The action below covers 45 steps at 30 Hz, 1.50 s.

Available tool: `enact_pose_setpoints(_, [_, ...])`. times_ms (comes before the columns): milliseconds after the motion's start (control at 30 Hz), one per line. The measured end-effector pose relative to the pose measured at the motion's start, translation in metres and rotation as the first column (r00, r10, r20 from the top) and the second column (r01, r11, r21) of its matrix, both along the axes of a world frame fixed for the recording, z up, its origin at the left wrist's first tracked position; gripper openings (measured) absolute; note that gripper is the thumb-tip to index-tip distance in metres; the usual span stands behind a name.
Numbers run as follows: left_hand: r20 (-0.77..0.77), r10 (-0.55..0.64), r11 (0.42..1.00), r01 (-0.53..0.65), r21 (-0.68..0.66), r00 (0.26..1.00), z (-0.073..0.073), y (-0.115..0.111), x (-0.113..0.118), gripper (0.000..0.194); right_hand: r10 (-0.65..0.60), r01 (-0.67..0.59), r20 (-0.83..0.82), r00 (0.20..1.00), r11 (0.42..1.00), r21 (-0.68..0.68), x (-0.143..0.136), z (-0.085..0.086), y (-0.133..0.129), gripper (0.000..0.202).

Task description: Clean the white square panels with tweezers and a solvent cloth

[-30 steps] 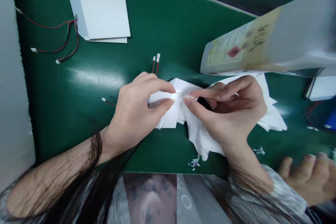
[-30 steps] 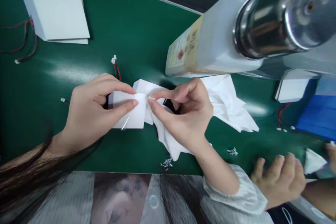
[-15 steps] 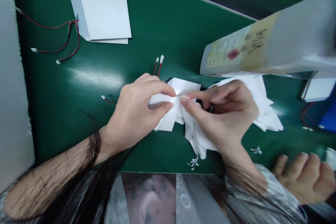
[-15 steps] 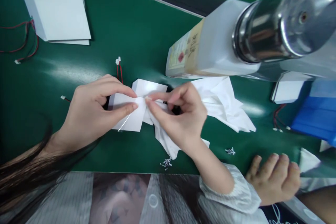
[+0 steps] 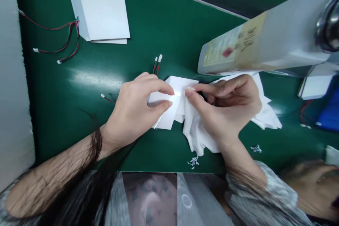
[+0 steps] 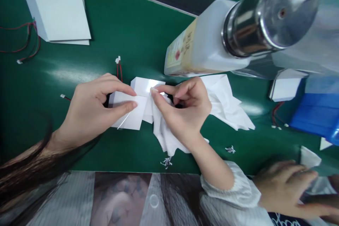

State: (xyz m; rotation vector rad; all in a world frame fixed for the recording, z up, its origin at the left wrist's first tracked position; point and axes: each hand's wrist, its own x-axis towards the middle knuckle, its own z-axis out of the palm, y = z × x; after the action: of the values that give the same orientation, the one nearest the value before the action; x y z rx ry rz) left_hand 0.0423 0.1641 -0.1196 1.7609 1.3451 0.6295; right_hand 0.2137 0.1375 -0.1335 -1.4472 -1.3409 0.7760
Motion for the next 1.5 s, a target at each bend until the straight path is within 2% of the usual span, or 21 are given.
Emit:
enact_pose_setpoints(133, [0.004, -0.006, 1.000, 0.006, 0.013, 1.000, 0.000, 0.000, 0.000, 0.019, 0.066, -0.066, 0.011, 0.998, 0.998, -0.002, 0.000, 0.000, 0.001, 0.043])
enact_pose_setpoints(233, [0.007, -0.006, 1.000, 0.006, 0.017, 1.000, 0.000, 0.000, 0.001, 0.019, 0.022, -0.022, -0.002, 1.000, 1.000, 0.016, 0.002, -0.001, 0.003, 0.044])
enact_pose_setpoints(533, [-0.003, -0.004, 1.000, 0.004, 0.009, 1.000, 0.000, 0.000, 0.001, 0.018, 0.071, -0.069, 0.030, 0.997, 0.996, -0.059, 0.004, -0.001, 0.000, 0.044])
enact_pose_setpoints(600, [-0.003, -0.002, 1.000, 0.002, 0.010, 1.000, 0.000, 0.000, 0.000, 0.018, 0.046, -0.043, 0.050, 0.998, 0.997, -0.060, 0.006, 0.000, 0.000, 0.044])
enact_pose_setpoints(700, [-0.009, 0.002, 1.000, -0.002, -0.004, 1.000, 0.000, -0.001, 0.000, 0.018, -0.027, 0.027, 0.037, 0.999, 1.000, 0.007, 0.010, 0.006, -0.001, 0.043])
enact_pose_setpoints(767, [-0.011, 0.003, 1.000, -0.003, -0.011, 1.000, 0.001, -0.001, 0.000, 0.018, 0.028, -0.028, -0.006, 1.000, 0.999, 0.015, 0.011, 0.011, -0.006, 0.041])
enact_pose_setpoints(867, [-0.009, 0.007, 1.000, -0.007, -0.008, 1.000, 0.000, -0.001, 0.000, 0.019, 0.176, -0.178, -0.047, 0.983, 0.984, -0.030, 0.012, 0.014, -0.018, 0.038])
enact_pose_setpoints(1000, [-0.013, 0.016, 1.000, -0.017, -0.005, 1.000, 0.000, -0.001, 0.001, 0.019, 0.297, -0.297, 0.175, 0.939, 0.954, -0.028, 0.010, 0.010, -0.029, 0.036])
enact_pose_setpoints(1067, [-0.009, 0.015, 1.000, -0.015, -0.011, 1.000, 0.000, -0.002, 0.000, 0.019, 0.407, -0.419, 0.268, 0.873, 0.908, -0.013, 0.011, 0.011, -0.031, 0.035])
enact_pose_setpoints(1133, [-0.003, 0.015, 1.000, -0.015, -0.016, 1.000, 0.000, -0.002, 0.000, 0.019, 0.534, -0.550, 0.298, 0.791, 0.835, -0.036, 0.013, 0.012, -0.033, 0.030])
enact_pose_setpoints(1200, [0.002, 0.020, 1.000, -0.020, -0.010, 1.000, 0.000, -0.002, 0.000, 0.020, 0.618, -0.630, 0.320, 0.718, 0.773, -0.079, 0.015, 0.015, -0.034, 0.025])
enact_pose_setpoints(1233, [0.003, 0.020, 1.000, -0.020, -0.005, 1.000, 0.000, -0.002, 0.000, 0.020, 0.641, -0.651, 0.323, 0.696, 0.753, -0.093, 0.015, 0.016, -0.034, 0.023])
enact_pose_setpoints(1300, [0.001, 0.016, 1.000, -0.016, 0.007, 1.000, -0.001, -0.002, -0.001, 0.019, 0.643, -0.654, 0.293, 0.707, 0.753, -0.073, 0.016, 0.016, -0.034, 0.025])
enact_pose_setpoints(1367, [-0.002, 0.010, 1.000, -0.010, 0.014, 1.000, -0.001, -0.003, -0.001, 0.018, 0.588, -0.608, 0.255, 0.768, 0.794, 0.000, 0.017, 0.016, -0.033, 0.031])
enact_pose_setpoints(1433, [0.004, 0.008, 1.000, -0.008, 0.013, 1.000, -0.001, -0.003, -0.001, 0.018, 0.551, -0.574, 0.255, 0.794, 0.819, 0.019, 0.017, 0.015, -0.032, 0.031])
enact_pose_setpoints(1500, [0.016, 0.011, 1.000, -0.012, 0.007, 1.000, -0.002, -0.003, -0.001, 0.019, 0.608, -0.616, 0.257, 0.751, 0.786, -0.057, 0.017, 0.014, -0.032, 0.027])
